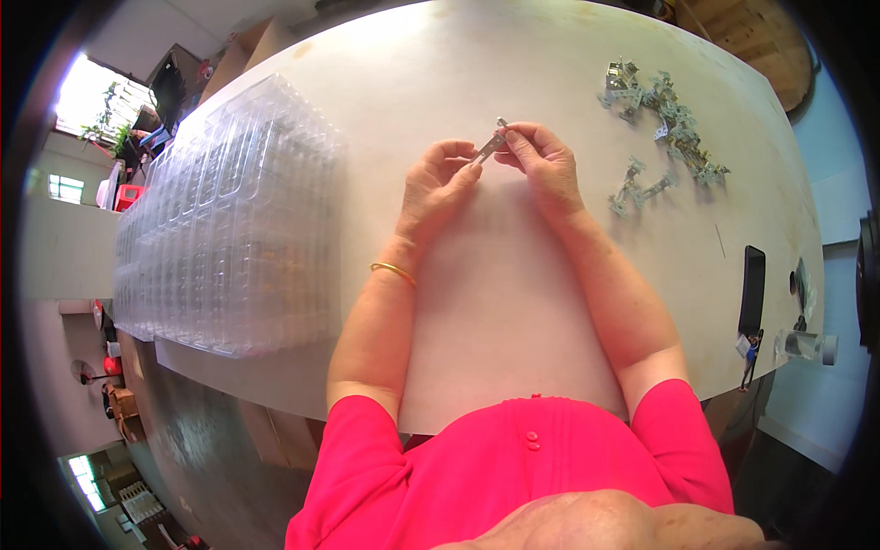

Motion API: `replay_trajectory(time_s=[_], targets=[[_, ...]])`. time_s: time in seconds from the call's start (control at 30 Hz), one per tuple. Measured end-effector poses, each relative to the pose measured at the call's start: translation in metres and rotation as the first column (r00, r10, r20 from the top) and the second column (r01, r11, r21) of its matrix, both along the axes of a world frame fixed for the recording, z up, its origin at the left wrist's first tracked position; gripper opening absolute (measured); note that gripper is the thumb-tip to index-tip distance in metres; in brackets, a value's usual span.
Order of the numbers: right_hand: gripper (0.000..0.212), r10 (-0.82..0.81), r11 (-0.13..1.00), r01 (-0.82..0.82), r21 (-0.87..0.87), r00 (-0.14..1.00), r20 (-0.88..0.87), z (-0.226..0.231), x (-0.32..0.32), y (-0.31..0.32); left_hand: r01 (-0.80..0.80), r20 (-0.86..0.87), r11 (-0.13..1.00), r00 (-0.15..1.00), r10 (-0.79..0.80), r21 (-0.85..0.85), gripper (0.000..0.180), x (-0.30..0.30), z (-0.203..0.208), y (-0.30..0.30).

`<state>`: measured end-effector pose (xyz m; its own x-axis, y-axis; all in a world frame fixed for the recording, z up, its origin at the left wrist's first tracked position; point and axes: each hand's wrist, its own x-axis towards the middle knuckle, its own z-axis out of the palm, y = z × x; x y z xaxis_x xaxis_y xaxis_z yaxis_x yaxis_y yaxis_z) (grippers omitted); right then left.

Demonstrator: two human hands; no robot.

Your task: Assembling metal clips and placing them into a plastic organizer tray.

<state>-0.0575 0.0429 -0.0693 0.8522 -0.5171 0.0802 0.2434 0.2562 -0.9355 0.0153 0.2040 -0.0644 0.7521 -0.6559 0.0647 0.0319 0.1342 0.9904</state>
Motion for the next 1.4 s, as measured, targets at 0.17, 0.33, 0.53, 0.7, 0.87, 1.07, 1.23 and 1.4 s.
replay_trajectory(time_s=[0.17, 0.33, 0.53, 0.7, 0.87, 1.07, 1.23, 1.4], targets=[[0.015, -0.036, 0.999, 0.036, 0.012, 0.999, 0.001, -0.005, 0.008, 0.005, -0.325, 0.612, 0.937, 0.769, 0.185, 0.126, 0.022, 0.0, -0.003, 0.0], [0.015, -0.041, 0.997, 0.038, -0.065, 0.998, -0.054, -0.007, 0.002, 0.003, -0.392, 0.798, 0.915, 0.58, 0.164, 0.097, 0.017, -0.005, -0.004, 0.0], [0.015, 0.036, 0.997, -0.035, -0.071, 0.999, 0.016, -0.014, -0.001, -0.003, -0.42, 0.795, 0.902, 0.577, 0.186, 0.094, 0.012, -0.012, -0.006, -0.004], [0.017, -0.043, 0.999, 0.041, 0.033, 0.997, 0.061, -0.024, 0.006, -0.011, -0.484, 0.718, 0.874, 0.623, 0.309, 0.044, 0.011, -0.01, -0.005, -0.001], [0.014, -0.04, 0.99, 0.033, 0.135, 0.998, 0.048, -0.032, 0.01, -0.025, -0.424, 0.642, 0.905, 0.688, 0.337, -0.02, 0.011, -0.036, 0.044, 0.009], [0.012, -0.006, 0.998, 0.001, 0.065, 0.998, 0.066, -0.036, 0.013, -0.023, -0.295, 0.67, 0.949, 0.685, 0.288, -0.107, 0.013, -0.082, 0.145, 0.092], [0.012, -0.011, 1.0, 0.011, 0.008, 0.999, 0.049, -0.033, 0.009, -0.026, -0.552, 0.67, 0.834, 0.609, 0.424, -0.026, 0.015, -0.052, 0.208, 0.188], [0.013, -0.014, 0.994, 0.014, -0.11, 1.0, 0.004, -0.025, 0.004, -0.016, -0.823, 0.718, 0.568, 0.386, 0.579, -0.015, 0.018, 0.053, 0.231, 0.302]])
